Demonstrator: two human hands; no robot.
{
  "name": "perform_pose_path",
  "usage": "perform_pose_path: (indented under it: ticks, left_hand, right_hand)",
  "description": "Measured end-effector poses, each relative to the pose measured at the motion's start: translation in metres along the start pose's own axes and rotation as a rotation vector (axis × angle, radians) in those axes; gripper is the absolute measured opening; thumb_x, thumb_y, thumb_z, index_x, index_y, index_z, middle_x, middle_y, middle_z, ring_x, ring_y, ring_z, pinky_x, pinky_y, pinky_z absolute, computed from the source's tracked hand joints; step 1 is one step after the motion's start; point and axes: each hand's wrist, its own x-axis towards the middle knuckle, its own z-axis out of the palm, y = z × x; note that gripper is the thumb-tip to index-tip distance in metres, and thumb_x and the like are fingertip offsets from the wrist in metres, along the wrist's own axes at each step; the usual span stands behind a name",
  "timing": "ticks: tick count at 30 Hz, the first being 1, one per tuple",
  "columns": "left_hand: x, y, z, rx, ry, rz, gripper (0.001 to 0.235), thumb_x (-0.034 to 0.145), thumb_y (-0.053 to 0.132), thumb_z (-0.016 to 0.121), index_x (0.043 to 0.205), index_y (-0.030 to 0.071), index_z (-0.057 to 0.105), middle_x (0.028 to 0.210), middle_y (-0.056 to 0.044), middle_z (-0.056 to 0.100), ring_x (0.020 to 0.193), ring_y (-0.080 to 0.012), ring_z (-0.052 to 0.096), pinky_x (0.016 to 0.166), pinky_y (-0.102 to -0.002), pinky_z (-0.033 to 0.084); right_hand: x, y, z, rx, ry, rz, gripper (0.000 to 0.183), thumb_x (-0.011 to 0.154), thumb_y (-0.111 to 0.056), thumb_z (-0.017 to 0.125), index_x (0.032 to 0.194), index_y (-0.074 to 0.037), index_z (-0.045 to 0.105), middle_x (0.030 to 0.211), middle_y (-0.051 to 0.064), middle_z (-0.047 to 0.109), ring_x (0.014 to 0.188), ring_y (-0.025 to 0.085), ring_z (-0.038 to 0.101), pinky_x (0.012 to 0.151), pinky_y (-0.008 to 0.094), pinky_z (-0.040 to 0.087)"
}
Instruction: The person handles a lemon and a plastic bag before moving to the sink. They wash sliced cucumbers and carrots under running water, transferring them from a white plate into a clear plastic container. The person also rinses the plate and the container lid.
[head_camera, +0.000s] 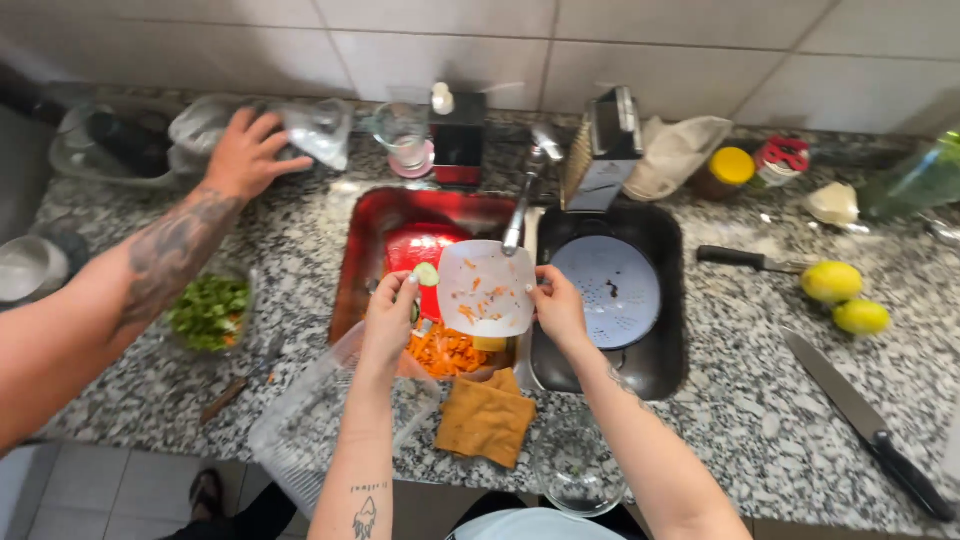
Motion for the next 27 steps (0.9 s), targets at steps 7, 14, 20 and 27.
perform_pose_path:
  ticks: [7, 14, 20, 27]
  left_hand:
    - [-0.025, 0.018, -0.020, 0.038, 0.071, -0.034, 0.011, 0.092, 0.019, 0.058, 0.094, 0.010, 0.063, 0.061, 0.003, 0.050, 0.045, 0.0003, 0.043, 0.037, -0.012, 0.036]
    - [-0.031, 0.021, -0.020, 0.032, 0.071, -0.102, 0.011, 0.092, 0.019, 0.058, 0.094, 0.009, 0.063, 0.060, 0.004, 0.049, 0.044, -0.0005, 0.043, 0.037, -0.013, 0.035]
    - [-0.030, 0.015, -0.018, 0.029, 0.038, -0.103, 0.013, 0.092, 0.020, 0.058, 0.095, 0.009, 0.063, 0.062, 0.003, 0.050, 0.045, 0.0005, 0.042, 0.038, -0.012, 0.035]
    - [-0.028, 0.011, -0.018, 0.049, 0.039, -0.102, 0.012, 0.093, 0.018, 0.056, 0.096, 0.008, 0.063, 0.062, 0.003, 0.050, 0.044, -0.0003, 0.041, 0.038, -0.013, 0.034]
  right_hand:
    - [-0.010, -0.035, -0.004, -0.380, 0.020, -0.142, 0.019, 0.085, -0.019, 0.063, 0.104, -0.021, 0.066, 0.086, 0.010, 0.071, 0.085, 0.031, 0.067, 0.074, 0.041, 0.052]
    - [-0.013, -0.047, -0.031, -0.382, 0.078, -0.023, 0.024, 0.082, -0.012, 0.058, 0.102, -0.007, 0.069, 0.075, 0.012, 0.069, 0.057, 0.023, 0.066, 0.044, 0.033, 0.058]
    - [-0.013, -0.055, -0.034, -0.133, 0.024, -0.013, 0.023, 0.084, -0.008, 0.059, 0.105, 0.001, 0.066, 0.079, 0.019, 0.068, 0.056, 0.026, 0.067, 0.048, 0.035, 0.058]
    - [0.016, -0.018, 0.006, 0.087, 0.029, -0.091, 0.014, 0.087, -0.006, 0.061, 0.100, -0.004, 0.066, 0.087, 0.015, 0.068, 0.069, 0.016, 0.062, 0.060, 0.031, 0.058]
